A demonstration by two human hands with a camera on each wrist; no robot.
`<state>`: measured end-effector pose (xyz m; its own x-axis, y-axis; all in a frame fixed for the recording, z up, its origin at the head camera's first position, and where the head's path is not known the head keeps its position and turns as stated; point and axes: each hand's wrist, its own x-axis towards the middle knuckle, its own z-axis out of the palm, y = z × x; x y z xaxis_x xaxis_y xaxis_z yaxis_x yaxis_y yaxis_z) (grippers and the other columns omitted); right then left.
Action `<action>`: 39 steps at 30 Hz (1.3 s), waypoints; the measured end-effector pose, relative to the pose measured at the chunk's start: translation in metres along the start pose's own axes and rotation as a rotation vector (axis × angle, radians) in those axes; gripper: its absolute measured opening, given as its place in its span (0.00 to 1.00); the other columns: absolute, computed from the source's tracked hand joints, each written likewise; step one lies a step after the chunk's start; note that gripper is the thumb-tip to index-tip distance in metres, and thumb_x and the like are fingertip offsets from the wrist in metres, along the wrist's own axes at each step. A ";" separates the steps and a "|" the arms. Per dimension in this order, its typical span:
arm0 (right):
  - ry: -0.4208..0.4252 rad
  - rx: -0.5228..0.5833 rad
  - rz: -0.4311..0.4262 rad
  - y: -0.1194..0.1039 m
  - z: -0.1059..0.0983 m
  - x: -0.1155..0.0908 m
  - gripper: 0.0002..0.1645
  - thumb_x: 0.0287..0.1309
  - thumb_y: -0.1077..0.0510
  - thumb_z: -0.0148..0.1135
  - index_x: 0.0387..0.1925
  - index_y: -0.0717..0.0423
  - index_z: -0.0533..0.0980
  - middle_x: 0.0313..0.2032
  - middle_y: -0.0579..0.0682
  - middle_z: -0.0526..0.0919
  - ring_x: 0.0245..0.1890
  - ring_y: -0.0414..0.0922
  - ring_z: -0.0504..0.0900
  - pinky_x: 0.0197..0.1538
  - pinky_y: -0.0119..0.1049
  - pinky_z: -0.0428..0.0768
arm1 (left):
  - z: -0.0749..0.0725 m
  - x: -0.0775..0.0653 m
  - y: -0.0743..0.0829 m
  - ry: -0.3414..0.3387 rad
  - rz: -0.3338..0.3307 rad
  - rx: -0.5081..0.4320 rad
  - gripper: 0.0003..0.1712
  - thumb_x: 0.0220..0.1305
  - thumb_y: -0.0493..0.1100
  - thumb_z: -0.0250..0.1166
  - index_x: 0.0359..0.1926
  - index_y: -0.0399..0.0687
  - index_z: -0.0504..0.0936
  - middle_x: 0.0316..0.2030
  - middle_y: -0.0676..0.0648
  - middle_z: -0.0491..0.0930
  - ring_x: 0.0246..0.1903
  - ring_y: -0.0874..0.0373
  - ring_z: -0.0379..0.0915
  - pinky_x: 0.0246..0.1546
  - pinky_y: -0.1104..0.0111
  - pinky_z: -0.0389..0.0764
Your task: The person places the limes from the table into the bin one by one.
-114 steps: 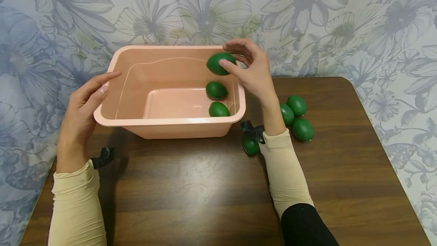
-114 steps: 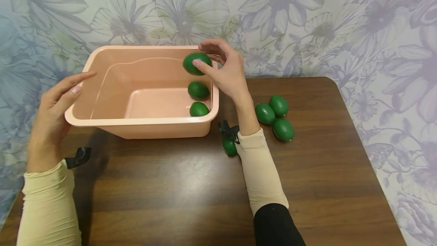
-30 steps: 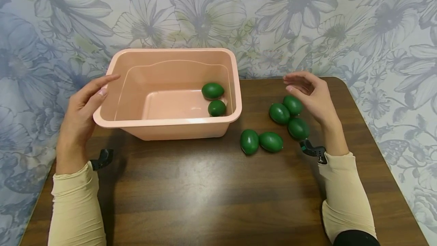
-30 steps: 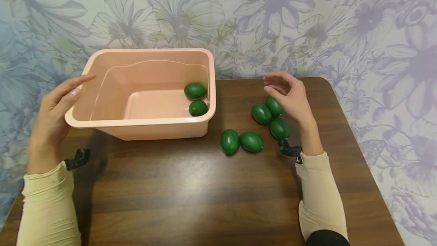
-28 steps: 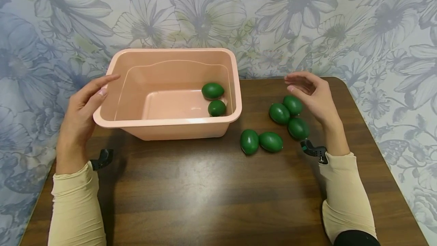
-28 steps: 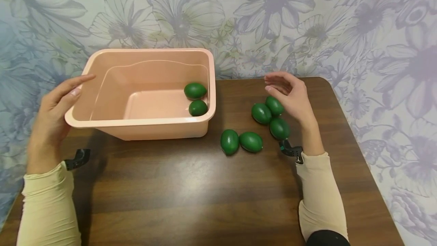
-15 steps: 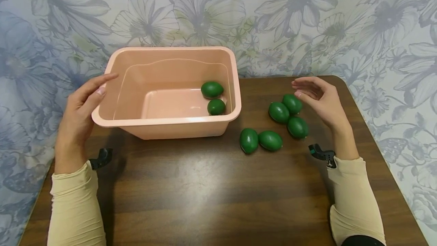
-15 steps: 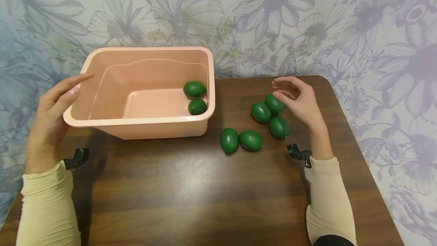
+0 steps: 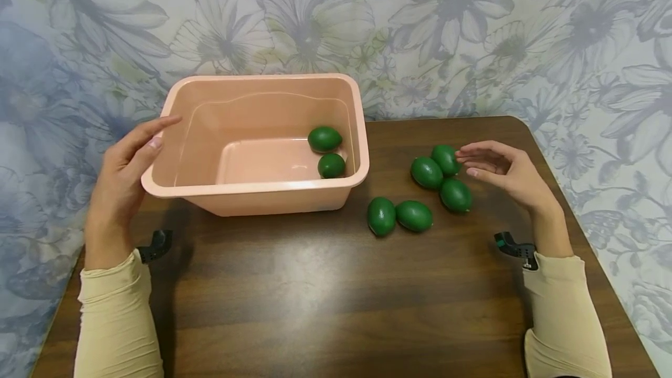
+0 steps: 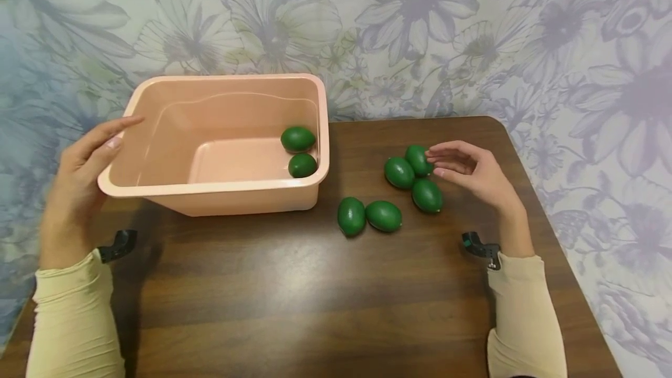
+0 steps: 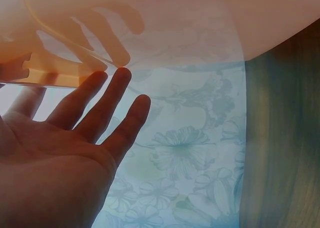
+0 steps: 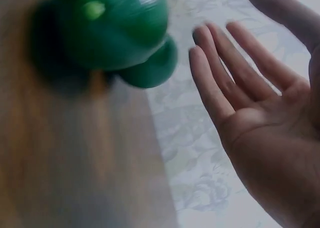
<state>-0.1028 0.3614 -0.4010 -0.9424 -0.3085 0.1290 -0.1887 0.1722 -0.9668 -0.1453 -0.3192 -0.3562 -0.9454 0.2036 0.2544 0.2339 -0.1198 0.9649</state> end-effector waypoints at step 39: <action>-0.319 -0.328 0.219 0.020 0.000 -0.011 0.32 0.58 0.60 0.80 0.64 0.47 0.80 0.61 0.49 0.83 0.58 0.42 0.83 0.59 0.26 0.81 | -0.001 0.003 -0.005 0.009 0.013 -0.008 0.25 0.80 0.32 0.54 0.73 0.28 0.70 0.70 0.37 0.70 0.46 0.54 0.88 0.34 0.69 0.90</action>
<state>-0.0962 0.3678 -0.4219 -0.8482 -0.4937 -0.1921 -0.1212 0.5338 -0.8369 -0.1492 -0.3194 -0.3600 -0.9444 0.1930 0.2660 0.2442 -0.1297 0.9610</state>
